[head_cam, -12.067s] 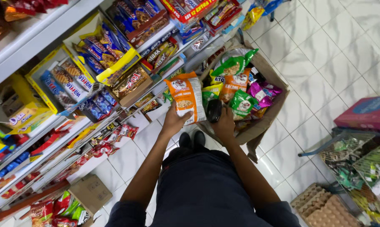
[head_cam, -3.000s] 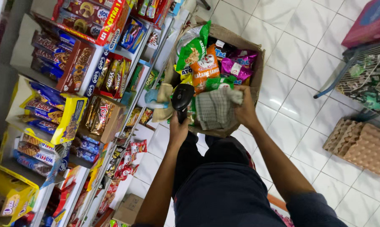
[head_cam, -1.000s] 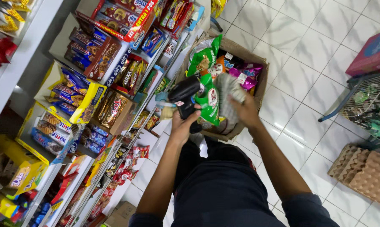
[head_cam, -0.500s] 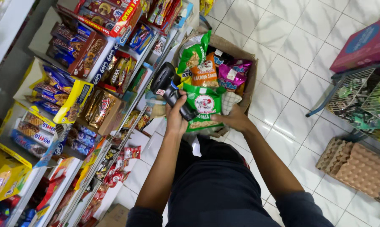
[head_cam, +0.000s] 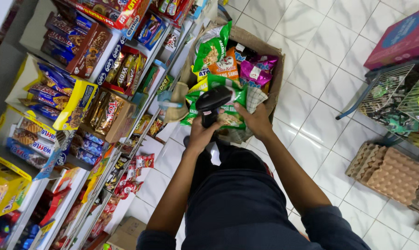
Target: The person takes various snack bags out of a cardboard box, wipes them with a cloth sprayed from a bottle, and scans their barcodes using a handheld scanner.
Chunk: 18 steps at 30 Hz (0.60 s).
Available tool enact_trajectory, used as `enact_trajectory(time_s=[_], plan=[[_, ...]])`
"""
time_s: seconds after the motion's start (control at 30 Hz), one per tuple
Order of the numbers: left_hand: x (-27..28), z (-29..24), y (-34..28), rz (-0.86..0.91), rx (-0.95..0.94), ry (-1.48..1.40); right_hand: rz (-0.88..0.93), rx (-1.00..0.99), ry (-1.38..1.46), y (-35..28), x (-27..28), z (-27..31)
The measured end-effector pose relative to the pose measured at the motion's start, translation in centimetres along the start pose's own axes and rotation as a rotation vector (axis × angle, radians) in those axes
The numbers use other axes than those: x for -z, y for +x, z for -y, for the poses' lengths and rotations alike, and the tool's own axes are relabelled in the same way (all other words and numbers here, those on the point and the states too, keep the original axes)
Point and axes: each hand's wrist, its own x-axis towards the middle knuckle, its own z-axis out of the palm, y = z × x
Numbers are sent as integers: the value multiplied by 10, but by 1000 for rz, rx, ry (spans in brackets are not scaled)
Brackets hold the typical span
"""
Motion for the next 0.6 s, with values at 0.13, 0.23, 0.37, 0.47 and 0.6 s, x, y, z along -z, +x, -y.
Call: enact_trajectory(time_s=[0.13,0.23,0.37,0.47,0.6], plan=[[4,15,-4,-113,57,-205,101,210,38,3,10,10],[11,17,-10,-163,47,-285,-58,17,52,6,17,22],[15,14,-12,-197,10,-321,-40,-40,10,31,14,20],[12,13,-16,-260,-36,-303,-19,232,-116,43,4,7],[2,16,-17,-381,-128,-27,-117,446,-337,18,-21,-4]])
